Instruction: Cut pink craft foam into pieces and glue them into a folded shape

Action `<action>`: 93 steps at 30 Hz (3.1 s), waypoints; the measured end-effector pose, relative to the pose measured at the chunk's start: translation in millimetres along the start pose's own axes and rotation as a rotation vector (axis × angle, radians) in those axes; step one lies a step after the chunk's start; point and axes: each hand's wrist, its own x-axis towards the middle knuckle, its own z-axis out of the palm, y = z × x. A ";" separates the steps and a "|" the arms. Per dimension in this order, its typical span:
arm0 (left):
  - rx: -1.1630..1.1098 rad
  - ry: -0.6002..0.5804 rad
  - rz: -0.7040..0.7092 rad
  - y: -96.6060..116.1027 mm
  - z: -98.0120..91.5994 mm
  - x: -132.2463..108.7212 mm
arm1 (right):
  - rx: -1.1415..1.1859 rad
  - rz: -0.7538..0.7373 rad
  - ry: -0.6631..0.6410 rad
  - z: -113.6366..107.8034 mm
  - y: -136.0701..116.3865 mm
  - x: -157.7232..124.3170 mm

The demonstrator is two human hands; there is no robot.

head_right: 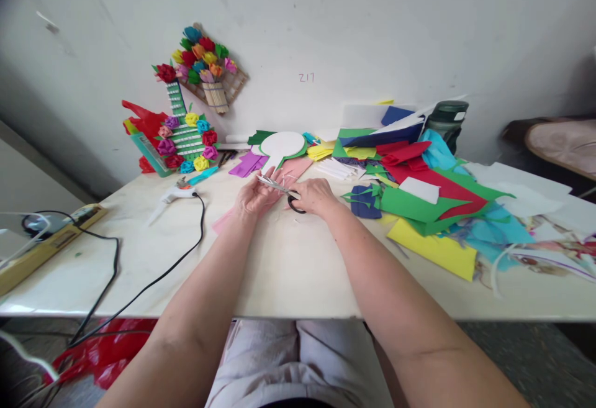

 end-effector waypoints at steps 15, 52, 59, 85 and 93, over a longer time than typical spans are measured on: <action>0.017 -0.020 0.019 0.3 2.5 -2.7 | -0.038 -0.044 -0.022 -3.7 3.3 3.0; -0.019 0.016 0.014 2.9 2.1 -3.4 | -0.078 -0.055 -0.039 -4.3 -3.3 4.3; -0.004 0.159 0.006 3.2 4.6 -1.3 | -0.080 -0.081 -0.057 -3.4 -5.0 2.4; -0.032 0.082 -0.052 3.5 -3.6 4.7 | -0.103 -0.101 -0.034 -2.6 -5.6 4.2; 0.099 0.252 0.021 1.3 1.2 7.4 | 0.015 0.077 0.043 4.1 -0.6 2.8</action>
